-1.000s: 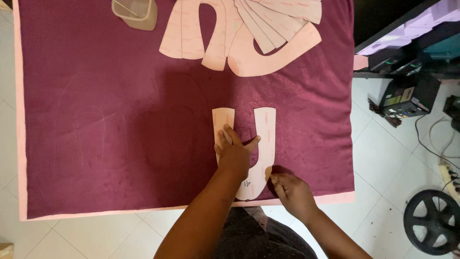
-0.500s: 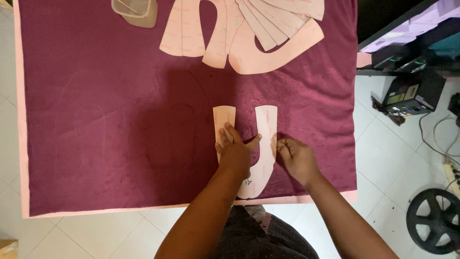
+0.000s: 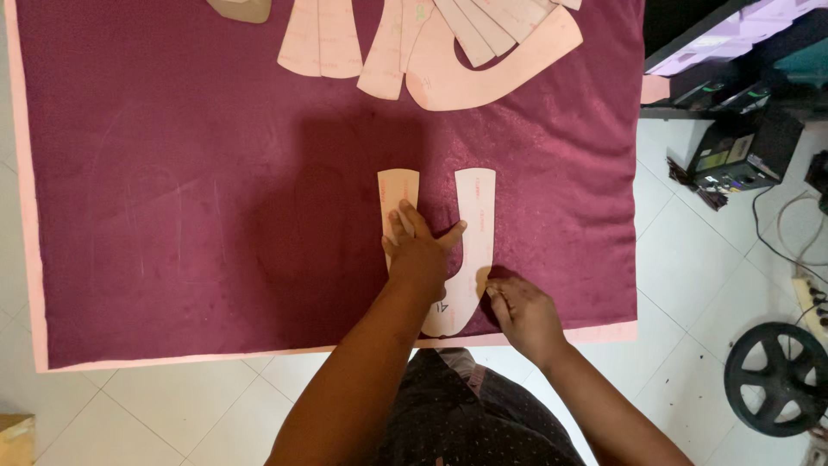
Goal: The person places a U-shaped paper pattern on a large piece of maroon fabric and traces its outline with a pencil. They repeat this process for several patterns, moving each traced pattern aside and positioning the next one on the fabric.
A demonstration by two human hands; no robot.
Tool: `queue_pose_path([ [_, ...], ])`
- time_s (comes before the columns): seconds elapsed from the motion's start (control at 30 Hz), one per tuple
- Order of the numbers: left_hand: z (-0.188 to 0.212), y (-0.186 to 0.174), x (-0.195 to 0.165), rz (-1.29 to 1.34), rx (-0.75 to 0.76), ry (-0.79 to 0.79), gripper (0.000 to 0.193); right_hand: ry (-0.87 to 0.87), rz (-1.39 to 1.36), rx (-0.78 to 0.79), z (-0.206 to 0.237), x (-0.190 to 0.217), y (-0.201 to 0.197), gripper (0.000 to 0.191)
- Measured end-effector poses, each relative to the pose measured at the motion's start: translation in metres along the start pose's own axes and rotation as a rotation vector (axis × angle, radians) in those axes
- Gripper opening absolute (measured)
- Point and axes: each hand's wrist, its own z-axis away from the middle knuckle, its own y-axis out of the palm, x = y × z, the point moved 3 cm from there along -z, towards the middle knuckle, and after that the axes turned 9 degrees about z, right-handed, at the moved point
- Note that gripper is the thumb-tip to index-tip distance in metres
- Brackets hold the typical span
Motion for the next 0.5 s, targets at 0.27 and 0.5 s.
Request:
queue_pose_path([
  [0.27, 0.0, 0.003, 0.002, 0.028, -0.039, 0.002, 0.116, -0.041, -0.087, 0.223, 0.024, 0.017, 0.016, 0.021],
  [0.5, -0.002, 0.004, 0.002, 0.031, -0.055, -0.002, 0.117, -0.089, 0.0, 0.073, 0.019, 0.003, 0.011, 0.02],
])
